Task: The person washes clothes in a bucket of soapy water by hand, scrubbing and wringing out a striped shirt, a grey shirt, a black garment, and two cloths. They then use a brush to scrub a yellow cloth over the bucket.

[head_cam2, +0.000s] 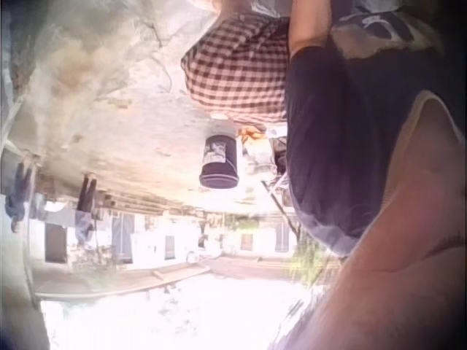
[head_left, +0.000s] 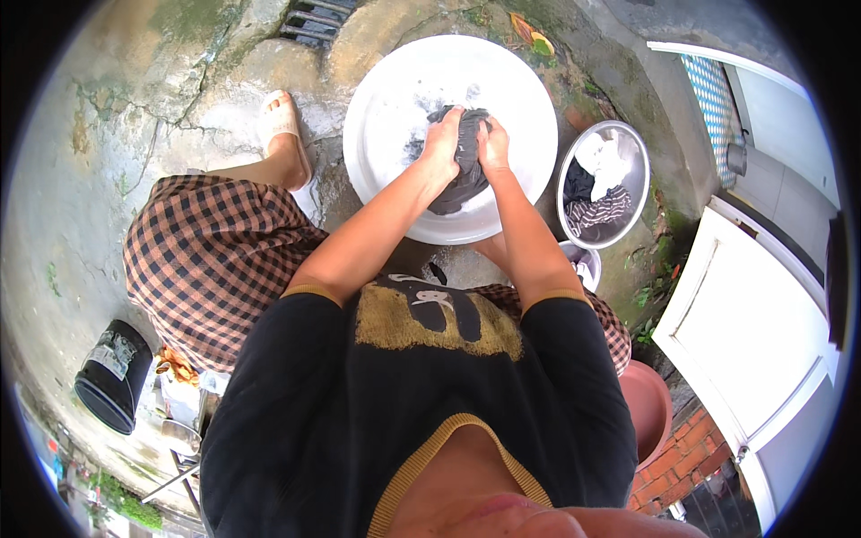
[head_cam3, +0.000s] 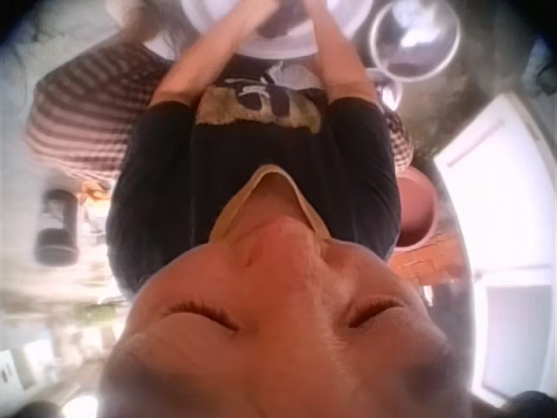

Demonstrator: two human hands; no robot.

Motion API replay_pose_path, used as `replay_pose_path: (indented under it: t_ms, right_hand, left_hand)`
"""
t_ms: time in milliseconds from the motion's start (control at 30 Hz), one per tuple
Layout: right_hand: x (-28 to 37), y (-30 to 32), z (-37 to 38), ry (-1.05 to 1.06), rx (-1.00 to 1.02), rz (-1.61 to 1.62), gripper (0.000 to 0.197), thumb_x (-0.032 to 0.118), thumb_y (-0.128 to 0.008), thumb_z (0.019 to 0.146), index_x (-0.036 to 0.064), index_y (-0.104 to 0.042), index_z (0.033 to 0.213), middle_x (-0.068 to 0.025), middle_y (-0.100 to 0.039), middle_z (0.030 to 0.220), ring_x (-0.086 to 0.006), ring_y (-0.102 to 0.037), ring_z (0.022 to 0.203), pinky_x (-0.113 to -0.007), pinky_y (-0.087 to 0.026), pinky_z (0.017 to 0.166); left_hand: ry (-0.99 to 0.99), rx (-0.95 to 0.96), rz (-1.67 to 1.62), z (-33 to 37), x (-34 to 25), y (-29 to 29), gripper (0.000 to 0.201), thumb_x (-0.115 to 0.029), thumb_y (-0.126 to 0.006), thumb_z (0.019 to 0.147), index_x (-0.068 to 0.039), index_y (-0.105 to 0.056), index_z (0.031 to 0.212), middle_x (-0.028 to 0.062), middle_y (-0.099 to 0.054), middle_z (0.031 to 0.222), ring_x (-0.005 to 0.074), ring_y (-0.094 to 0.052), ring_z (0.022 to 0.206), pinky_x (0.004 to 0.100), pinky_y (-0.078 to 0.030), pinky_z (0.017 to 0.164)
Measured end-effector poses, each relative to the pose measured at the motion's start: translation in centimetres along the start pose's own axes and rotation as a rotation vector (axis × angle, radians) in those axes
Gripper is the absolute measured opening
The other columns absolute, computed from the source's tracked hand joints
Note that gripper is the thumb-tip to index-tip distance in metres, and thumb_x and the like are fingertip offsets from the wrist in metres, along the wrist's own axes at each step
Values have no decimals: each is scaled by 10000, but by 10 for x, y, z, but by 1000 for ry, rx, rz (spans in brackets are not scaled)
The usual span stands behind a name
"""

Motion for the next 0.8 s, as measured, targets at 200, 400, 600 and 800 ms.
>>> replay_pose_path:
  t_ms: [200,400,600,800]
  right_hand:
    - [-19,13,10,23,-5,309,434,288,-694,785,70,-602,1148,-180,-594,1076,-346,-576,1007,-386,-451,885]
    - [27,-38,-26,264,-39,-652,669,289,-794,652,286,-518,1262,-208,-532,1148,-387,-541,1044,-462,-451,881]
    - [-14,-44,10,-143,257,-710,358,114,-661,742,100,-615,1096,-200,-642,869,-333,-628,894,-394,-484,835]
    - [87,-18,-48,359,82,55,448,24,-676,680,88,-632,1122,-131,-609,1026,-262,-605,955,-330,-483,840]
  left_hand:
    - [-720,-136,816,39,-56,39,706,-189,-655,777,-75,-329,1393,262,-463,1214,380,-544,1056,382,-423,945]
    - [-666,-34,1657,49,-26,86,565,-109,-601,776,-195,-491,1324,248,-541,1154,369,-576,1017,412,-466,870]
    - [-275,-19,672,93,-13,103,406,-138,-587,838,11,-518,1208,140,-638,1048,261,-608,977,390,-475,840]
    - [103,391,-104,62,-46,56,470,-268,-584,897,-113,-384,1295,84,-523,1236,246,-570,1057,441,-483,854]
Point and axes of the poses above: each hand's wrist, its own z-axis towards the middle knuckle, its own y-axis out of the back of the hand, x = y × z, the point moved 3 cm from there along z, towards the middle knuckle
